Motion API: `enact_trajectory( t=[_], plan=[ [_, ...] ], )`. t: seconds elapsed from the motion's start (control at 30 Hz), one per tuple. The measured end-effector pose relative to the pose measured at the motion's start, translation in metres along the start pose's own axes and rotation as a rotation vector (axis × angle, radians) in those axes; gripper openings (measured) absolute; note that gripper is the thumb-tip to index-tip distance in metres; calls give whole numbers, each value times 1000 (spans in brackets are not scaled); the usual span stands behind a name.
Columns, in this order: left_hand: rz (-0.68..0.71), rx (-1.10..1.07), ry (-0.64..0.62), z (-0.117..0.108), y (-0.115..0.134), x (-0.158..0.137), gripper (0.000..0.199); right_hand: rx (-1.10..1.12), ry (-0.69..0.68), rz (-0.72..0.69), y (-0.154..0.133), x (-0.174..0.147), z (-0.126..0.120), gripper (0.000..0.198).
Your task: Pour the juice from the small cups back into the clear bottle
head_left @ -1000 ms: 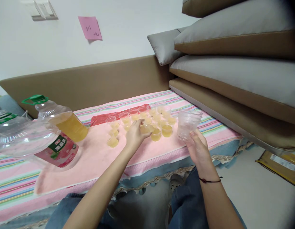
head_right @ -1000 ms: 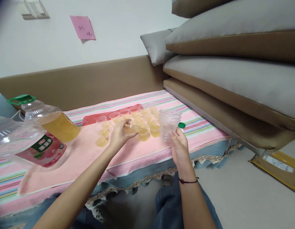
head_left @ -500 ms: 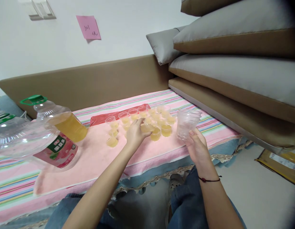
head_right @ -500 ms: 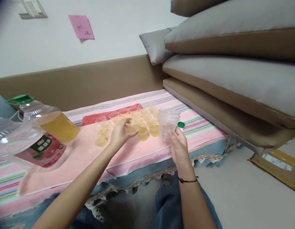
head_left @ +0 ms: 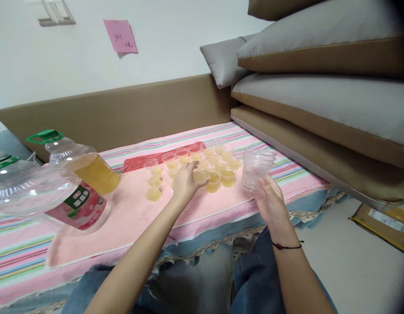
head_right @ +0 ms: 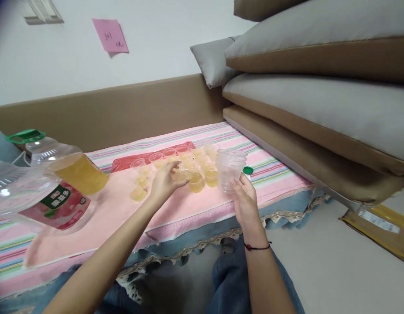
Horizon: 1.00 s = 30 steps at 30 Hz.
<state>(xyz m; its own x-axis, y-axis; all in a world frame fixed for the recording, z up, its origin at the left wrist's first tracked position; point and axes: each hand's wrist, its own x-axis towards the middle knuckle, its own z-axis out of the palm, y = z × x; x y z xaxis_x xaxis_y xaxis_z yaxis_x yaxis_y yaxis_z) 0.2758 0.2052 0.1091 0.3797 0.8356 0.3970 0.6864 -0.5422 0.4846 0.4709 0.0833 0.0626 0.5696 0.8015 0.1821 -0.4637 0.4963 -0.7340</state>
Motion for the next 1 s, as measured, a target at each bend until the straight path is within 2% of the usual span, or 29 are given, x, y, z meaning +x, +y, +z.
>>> enact_trajectory(
  t=[0.37,0.7,0.87,1.0],
  plan=[
    [7,-21,8,2,-3,1,60,5,21,12,-1,1,0,52],
    [-153,-298,101,1,-4,3,55,-1,22,11,0,1,-1,53],
    [-121,-377,122,-2,0,14,56,-15,36,8,-1,2,-2,55],
    [-56,-366,82,2,8,31,56,-33,55,-4,-2,2,0,57]
  ],
)
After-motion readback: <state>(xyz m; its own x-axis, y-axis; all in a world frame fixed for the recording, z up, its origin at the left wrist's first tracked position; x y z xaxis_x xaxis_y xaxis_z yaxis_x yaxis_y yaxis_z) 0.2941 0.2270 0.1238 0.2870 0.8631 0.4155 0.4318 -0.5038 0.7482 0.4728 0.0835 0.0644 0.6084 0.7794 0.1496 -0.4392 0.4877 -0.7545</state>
